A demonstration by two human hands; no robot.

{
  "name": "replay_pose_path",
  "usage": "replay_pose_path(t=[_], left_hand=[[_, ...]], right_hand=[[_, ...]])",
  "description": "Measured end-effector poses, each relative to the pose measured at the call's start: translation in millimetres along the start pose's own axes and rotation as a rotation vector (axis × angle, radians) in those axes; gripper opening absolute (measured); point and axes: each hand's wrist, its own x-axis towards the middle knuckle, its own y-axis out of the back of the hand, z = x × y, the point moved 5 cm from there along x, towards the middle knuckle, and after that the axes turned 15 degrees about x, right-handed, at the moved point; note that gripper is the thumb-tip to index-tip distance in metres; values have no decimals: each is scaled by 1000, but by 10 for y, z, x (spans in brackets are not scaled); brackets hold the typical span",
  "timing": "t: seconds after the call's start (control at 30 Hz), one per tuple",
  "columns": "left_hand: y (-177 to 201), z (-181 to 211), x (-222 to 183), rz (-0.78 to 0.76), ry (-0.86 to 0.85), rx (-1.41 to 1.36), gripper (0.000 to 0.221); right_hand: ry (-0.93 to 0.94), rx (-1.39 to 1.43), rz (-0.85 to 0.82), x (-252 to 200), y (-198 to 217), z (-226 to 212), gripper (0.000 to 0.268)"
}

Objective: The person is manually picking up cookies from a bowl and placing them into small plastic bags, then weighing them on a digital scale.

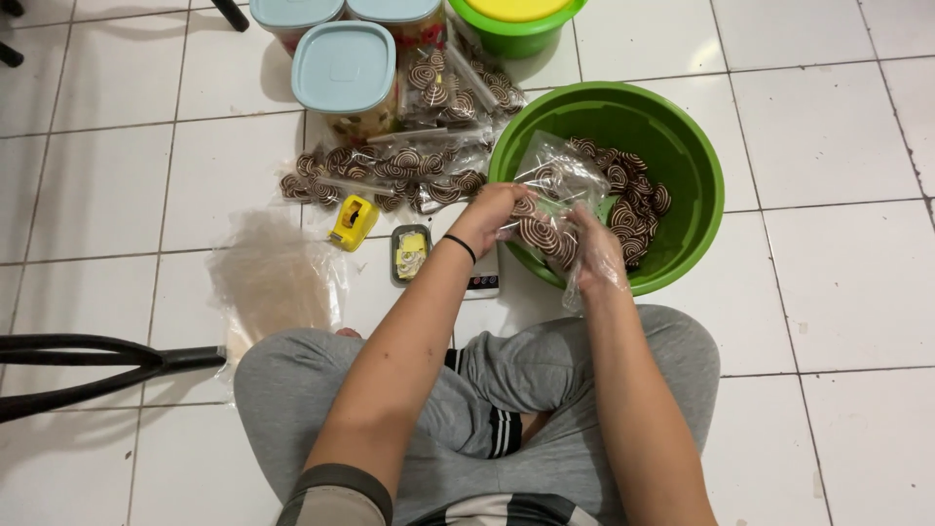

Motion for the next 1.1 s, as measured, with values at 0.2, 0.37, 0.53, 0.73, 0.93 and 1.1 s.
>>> replay_pose_path(t=[0.2, 0.37, 0.53, 0.73, 0.93, 1.1], left_hand=[[117, 53, -36, -133, 140, -247, 34], [166, 253, -273, -186, 83, -149, 27], [159, 108, -88, -183, 17, -21, 27], [107, 201, -161, -221, -103, -52, 52], [138, 216, -347, -280, -268, -131, 53], [170, 137, -525, -271, -305, -324, 50]], right_hand=[[14, 146, 46, -238, -176, -44, 26], [-9, 246, -58, -119, -97, 75, 29], [252, 68, -219, -35, -125, 61, 17], [617, -147, -327, -252, -220, -91, 13], [862, -323, -482, -586, -349, -337, 7], [837, -462, -554, -750, -373, -412, 13]])
